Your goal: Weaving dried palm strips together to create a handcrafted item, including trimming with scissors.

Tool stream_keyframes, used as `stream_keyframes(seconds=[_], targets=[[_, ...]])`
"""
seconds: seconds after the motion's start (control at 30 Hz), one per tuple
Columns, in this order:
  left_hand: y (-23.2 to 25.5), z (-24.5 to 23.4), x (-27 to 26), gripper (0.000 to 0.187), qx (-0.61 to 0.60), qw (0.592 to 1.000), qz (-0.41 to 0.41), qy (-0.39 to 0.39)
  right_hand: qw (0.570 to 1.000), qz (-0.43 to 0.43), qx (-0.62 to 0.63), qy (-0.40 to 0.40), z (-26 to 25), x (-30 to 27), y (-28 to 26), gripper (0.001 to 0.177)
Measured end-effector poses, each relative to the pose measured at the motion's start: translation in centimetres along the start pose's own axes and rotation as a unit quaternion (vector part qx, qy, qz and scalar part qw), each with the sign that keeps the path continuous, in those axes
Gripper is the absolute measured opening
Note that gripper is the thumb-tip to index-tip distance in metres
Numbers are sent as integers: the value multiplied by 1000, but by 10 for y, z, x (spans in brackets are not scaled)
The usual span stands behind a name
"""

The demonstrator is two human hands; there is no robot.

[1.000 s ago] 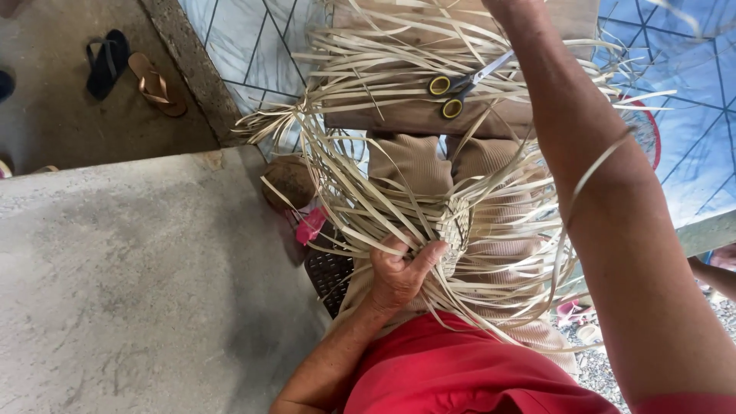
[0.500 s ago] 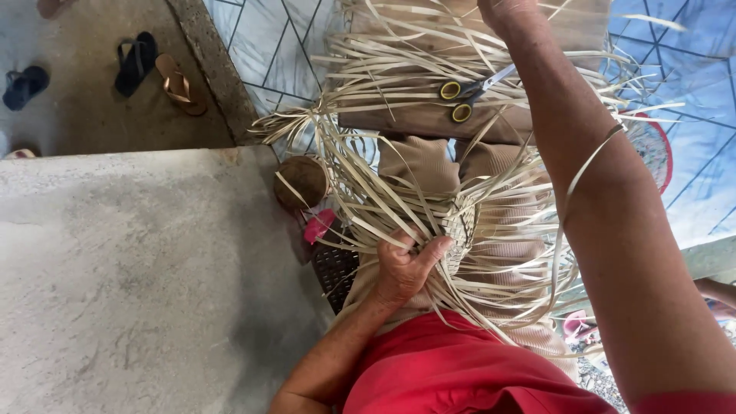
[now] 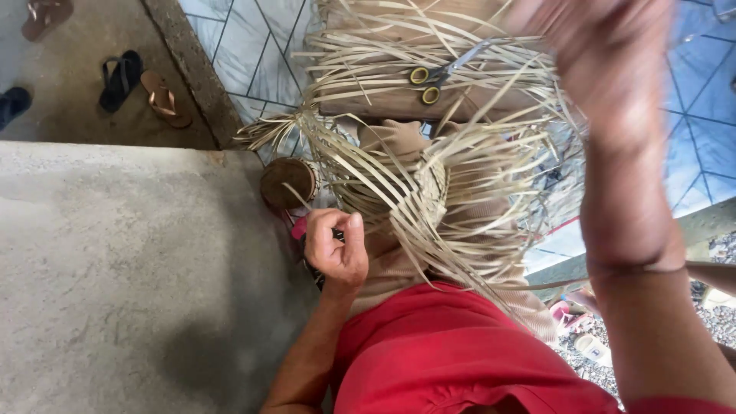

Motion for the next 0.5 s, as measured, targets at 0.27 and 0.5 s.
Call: stream_keyframes(seconds=[0.27,0.5], targets=[[43,35,-11,27,-345,894,-176,-226,945,18,249,-211,65,-63,-185,18],[49,19,-7,15,-211,963,-106,-133,962,24,199,-183,70,-82,-182,19]])
Point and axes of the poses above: each hand's wrist, its own x-axis towards the middle knuckle, its own z-axis out of the palm, y = z × x, the point moved 7 cm from there along x, towards the middle knuckle, and after that the axes turned 11 degrees about x, right-handed, at the moved point
